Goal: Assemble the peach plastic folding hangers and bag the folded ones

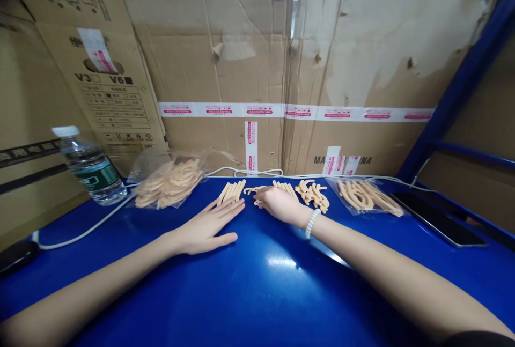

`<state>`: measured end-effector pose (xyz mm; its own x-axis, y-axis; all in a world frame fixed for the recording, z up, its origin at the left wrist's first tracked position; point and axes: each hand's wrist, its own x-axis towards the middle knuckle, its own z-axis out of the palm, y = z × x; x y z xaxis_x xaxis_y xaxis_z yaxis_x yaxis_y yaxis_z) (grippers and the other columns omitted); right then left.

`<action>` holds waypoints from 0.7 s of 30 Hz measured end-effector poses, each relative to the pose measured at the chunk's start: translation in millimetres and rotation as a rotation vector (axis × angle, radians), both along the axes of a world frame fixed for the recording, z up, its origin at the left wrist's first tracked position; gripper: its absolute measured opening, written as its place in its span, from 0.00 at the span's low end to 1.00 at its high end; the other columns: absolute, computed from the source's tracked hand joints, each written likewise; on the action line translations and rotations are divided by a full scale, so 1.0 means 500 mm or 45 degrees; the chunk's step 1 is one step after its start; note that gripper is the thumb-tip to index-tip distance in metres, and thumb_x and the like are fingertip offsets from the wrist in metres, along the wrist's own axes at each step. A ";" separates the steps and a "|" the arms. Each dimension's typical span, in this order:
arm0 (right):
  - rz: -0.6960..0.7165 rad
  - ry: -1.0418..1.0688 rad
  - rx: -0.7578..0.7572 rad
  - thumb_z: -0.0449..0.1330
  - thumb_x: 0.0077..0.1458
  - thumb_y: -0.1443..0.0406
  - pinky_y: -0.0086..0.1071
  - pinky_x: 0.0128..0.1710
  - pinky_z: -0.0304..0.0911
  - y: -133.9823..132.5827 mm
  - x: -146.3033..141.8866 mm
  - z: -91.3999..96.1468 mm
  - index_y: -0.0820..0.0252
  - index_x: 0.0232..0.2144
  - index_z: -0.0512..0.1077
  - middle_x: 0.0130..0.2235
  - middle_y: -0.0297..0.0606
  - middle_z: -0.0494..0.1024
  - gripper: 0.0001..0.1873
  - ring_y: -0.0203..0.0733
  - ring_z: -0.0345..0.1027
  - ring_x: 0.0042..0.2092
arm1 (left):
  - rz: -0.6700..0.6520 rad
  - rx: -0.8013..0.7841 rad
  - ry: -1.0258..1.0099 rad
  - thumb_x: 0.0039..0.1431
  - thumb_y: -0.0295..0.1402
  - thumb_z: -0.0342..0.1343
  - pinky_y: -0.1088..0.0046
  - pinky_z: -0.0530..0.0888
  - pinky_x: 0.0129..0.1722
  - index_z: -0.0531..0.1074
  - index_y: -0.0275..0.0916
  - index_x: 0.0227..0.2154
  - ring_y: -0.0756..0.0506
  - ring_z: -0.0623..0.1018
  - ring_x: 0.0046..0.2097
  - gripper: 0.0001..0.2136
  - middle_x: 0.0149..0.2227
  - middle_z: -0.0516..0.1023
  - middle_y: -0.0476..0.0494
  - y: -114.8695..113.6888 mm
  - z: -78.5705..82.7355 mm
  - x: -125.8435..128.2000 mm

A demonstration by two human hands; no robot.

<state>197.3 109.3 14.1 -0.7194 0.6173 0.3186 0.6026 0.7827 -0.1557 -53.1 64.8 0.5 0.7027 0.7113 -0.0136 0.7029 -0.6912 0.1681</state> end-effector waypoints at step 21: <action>-0.337 -0.148 -0.038 0.41 0.64 0.43 0.49 0.67 0.44 -0.048 0.094 -0.058 0.75 0.66 0.51 0.68 0.57 0.48 0.44 0.57 0.41 0.69 | 0.016 0.068 -0.023 0.65 0.56 0.40 0.48 0.46 0.66 0.45 0.45 0.68 0.37 0.48 0.70 0.34 0.70 0.45 0.41 0.013 -0.009 -0.010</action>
